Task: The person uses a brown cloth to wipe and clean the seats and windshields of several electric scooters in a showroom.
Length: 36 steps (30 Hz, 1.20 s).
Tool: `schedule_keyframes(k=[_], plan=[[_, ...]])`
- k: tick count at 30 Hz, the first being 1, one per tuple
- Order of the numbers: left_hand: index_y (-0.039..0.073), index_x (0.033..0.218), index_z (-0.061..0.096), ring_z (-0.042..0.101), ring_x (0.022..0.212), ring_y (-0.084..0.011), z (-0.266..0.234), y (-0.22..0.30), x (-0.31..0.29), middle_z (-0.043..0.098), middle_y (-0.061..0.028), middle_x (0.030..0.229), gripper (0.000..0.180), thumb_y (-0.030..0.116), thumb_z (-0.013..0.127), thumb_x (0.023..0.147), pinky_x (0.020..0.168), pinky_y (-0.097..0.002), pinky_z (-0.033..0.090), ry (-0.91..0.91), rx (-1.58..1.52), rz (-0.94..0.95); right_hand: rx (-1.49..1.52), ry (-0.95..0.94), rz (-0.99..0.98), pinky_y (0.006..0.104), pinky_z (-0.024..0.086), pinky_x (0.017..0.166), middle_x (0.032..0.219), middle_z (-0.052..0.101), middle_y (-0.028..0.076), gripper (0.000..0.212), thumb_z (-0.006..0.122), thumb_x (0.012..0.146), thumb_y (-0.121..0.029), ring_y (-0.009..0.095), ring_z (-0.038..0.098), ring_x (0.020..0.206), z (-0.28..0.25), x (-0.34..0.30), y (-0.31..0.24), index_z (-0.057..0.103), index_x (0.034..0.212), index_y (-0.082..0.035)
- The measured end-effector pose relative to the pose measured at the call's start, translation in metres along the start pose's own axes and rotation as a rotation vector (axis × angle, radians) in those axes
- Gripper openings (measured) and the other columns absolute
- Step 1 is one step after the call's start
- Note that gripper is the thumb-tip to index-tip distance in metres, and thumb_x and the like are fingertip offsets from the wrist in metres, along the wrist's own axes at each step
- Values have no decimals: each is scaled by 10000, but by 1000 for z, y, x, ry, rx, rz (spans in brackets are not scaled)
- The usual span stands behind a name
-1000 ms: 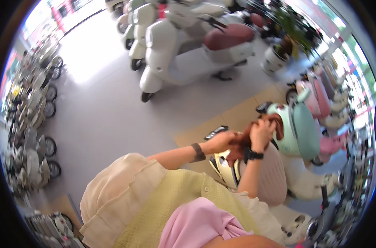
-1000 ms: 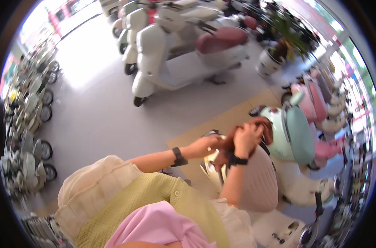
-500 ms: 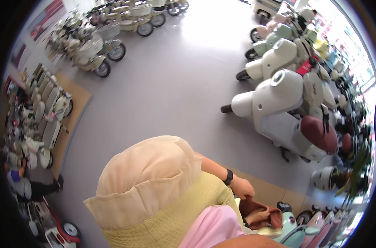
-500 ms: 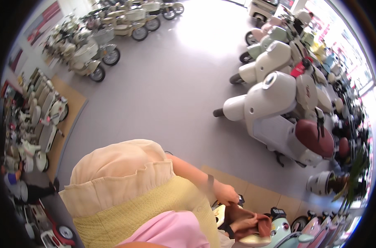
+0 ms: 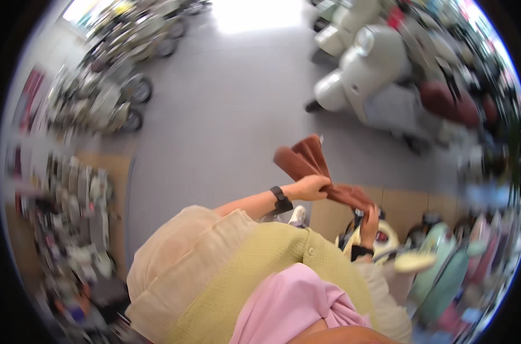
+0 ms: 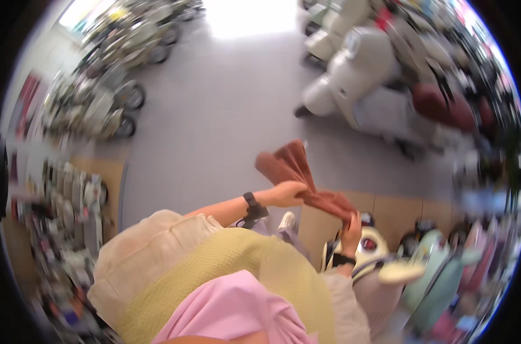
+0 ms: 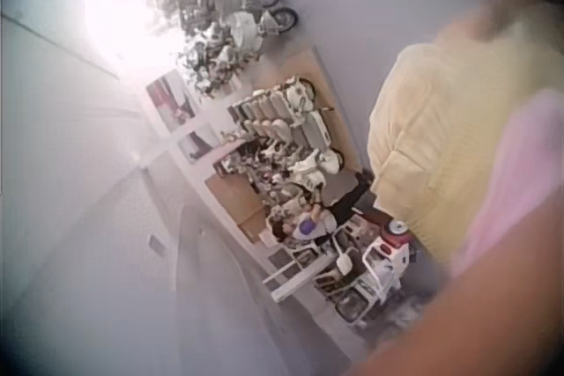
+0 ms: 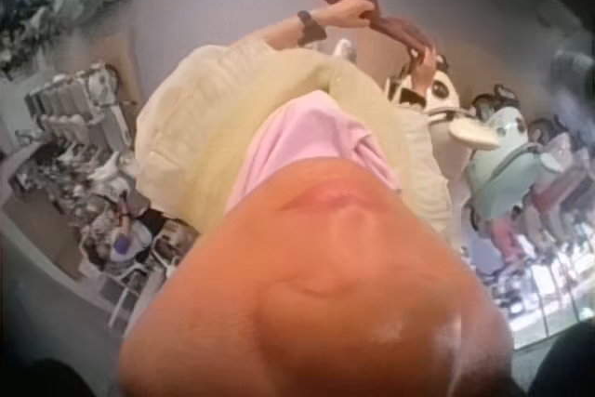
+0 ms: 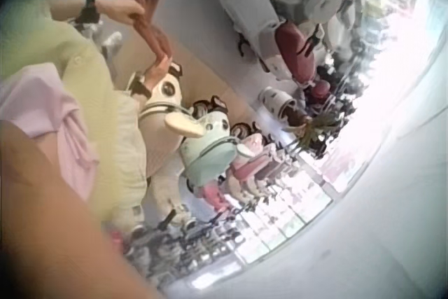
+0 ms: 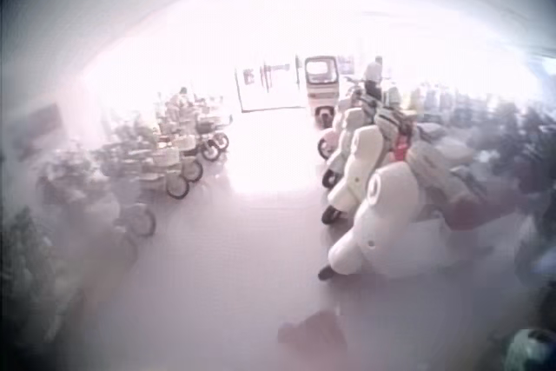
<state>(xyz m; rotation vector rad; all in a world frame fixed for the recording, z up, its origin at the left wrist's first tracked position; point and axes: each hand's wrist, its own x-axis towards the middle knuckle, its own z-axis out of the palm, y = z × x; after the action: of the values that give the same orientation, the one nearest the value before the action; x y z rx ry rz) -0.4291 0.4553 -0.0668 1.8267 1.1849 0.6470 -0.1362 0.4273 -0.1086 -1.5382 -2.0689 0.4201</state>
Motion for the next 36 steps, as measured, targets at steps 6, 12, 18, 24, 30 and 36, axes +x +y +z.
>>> schedule_keyframes(k=[6,12,18,24,30,36], plan=[[-45,937,556,621,773,-235,47,31,11,634,-167,830,224,117,608,793,664,-370,473,-277,-171,141,-73,439,292,400,433,893,1206,516,203,341,506,805,50,390,494,1098,-71,-58,-5,533,1138,-18],[-22,817,490,474,595,-107,86,136,9,517,-61,638,173,112,600,820,536,-264,418,-331,-162,195,-217,816,325,374,414,926,1175,521,198,404,445,772,102,387,505,1089,-167,-136,-70,546,1139,-31],[-16,815,481,479,591,-121,179,237,9,515,-72,640,209,142,617,820,540,-267,416,-547,23,337,-170,1145,423,355,387,951,1188,521,180,420,395,801,111,346,488,1132,-233,-218,-31,532,1172,-30],[-15,980,534,607,808,-258,320,254,16,615,-154,852,247,162,614,827,711,-314,463,-734,-148,371,-104,1137,587,355,406,934,1162,547,169,333,457,844,28,330,506,1113,-249,-328,85,547,1160,-30],[-9,1081,510,508,1077,-348,427,228,29,549,-203,1138,317,85,581,787,914,-374,407,-718,-127,732,-560,574,922,446,347,978,1221,518,163,422,497,818,-25,339,433,1191,-203,-444,150,508,1238,-65],[-8,1023,540,479,1079,-376,476,238,8,542,-192,1150,294,95,599,754,922,-400,395,-858,-79,795,-627,534,1009,467,275,1028,1266,486,168,537,515,808,-27,316,356,1262,-175,-520,133,432,1333,-105]])
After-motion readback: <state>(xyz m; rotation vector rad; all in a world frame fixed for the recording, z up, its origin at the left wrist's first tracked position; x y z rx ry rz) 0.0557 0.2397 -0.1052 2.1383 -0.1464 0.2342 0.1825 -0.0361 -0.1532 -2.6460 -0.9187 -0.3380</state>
